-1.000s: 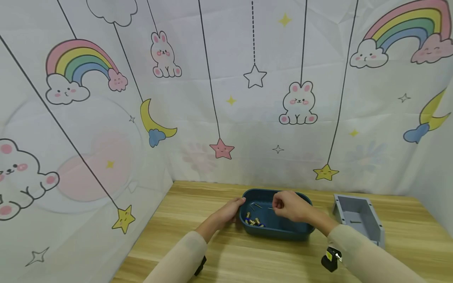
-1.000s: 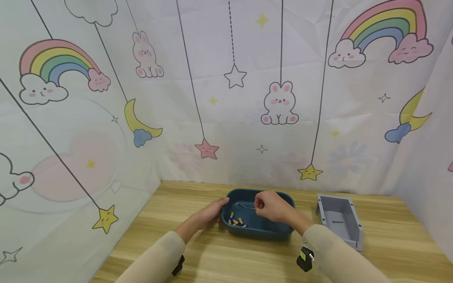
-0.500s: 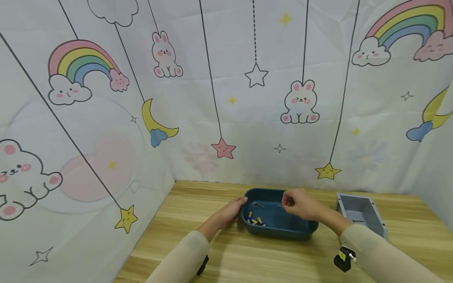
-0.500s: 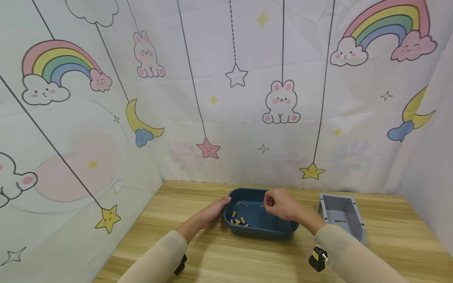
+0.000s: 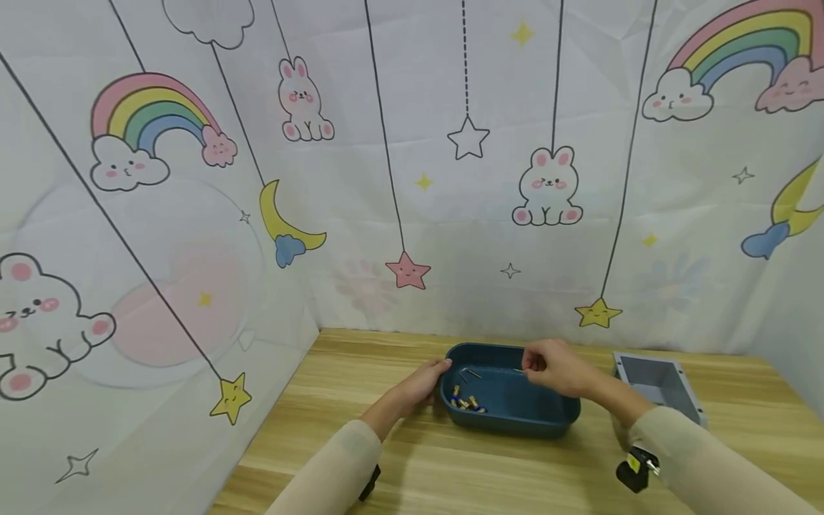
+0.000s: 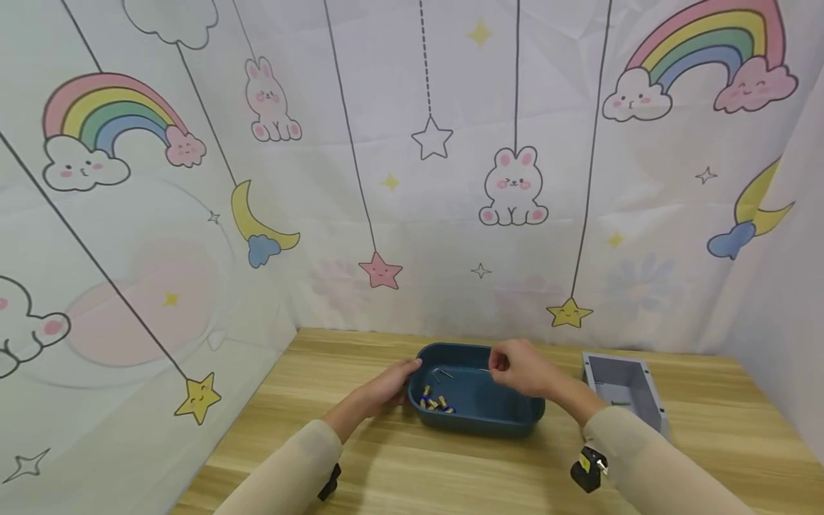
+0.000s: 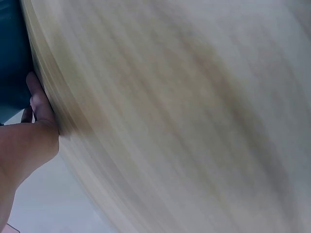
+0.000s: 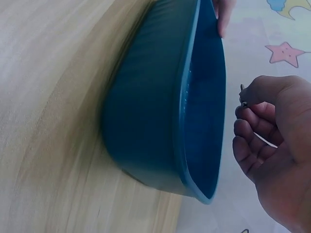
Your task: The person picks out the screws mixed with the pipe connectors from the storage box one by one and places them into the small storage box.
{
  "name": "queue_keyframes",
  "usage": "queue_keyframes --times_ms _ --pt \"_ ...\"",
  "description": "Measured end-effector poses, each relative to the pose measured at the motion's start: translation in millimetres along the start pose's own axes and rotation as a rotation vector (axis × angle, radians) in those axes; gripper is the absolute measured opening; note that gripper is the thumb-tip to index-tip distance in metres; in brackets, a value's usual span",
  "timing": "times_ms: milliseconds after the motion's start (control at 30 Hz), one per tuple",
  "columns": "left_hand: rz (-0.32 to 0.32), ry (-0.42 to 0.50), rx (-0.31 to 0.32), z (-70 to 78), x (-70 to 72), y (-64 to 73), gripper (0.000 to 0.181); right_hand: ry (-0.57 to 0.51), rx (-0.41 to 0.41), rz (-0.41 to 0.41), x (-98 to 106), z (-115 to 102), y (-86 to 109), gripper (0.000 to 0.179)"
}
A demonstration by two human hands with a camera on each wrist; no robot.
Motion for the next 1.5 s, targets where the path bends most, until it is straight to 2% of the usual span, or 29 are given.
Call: queue_keyframes --times_ms 267,500,933,1233,1500 --pt "0.013 0.008 -0.001 -2.9 0.2 0.6 0.051 -0.049 -0.042 0.047 13.7 5.1 12.6 0.005" --pt "0.012 0.006 0.002 -3.6 0.6 0.7 0.053 -0.031 -0.037 0.079 26.4 13.4 22.1 0.007" --pt "-0.013 0.030 0.009 -5.8 -1.5 4.7 0.055 0.011 -0.079 0.121 37.9 20.3 40.8 0.008" --pt "0.016 0.016 0.007 -1.4 -0.1 4.7 0.057 0.023 -0.129 0.116 51.0 28.5 49.0 0.005" --pt "0.015 0.018 0.017 -0.6 0.0 2.7 0.060 0.052 -0.164 0.129 61.2 38.4 59.4 0.006"
Point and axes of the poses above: each hand's wrist, its own y-axis away from the middle knuckle, its own x-axis out of the back of the hand, z = x × y, the point moved 8 cm from there along -y, towards the middle knuckle, and after that the axes turned 15 degrees about x, right-handed, at the moved point
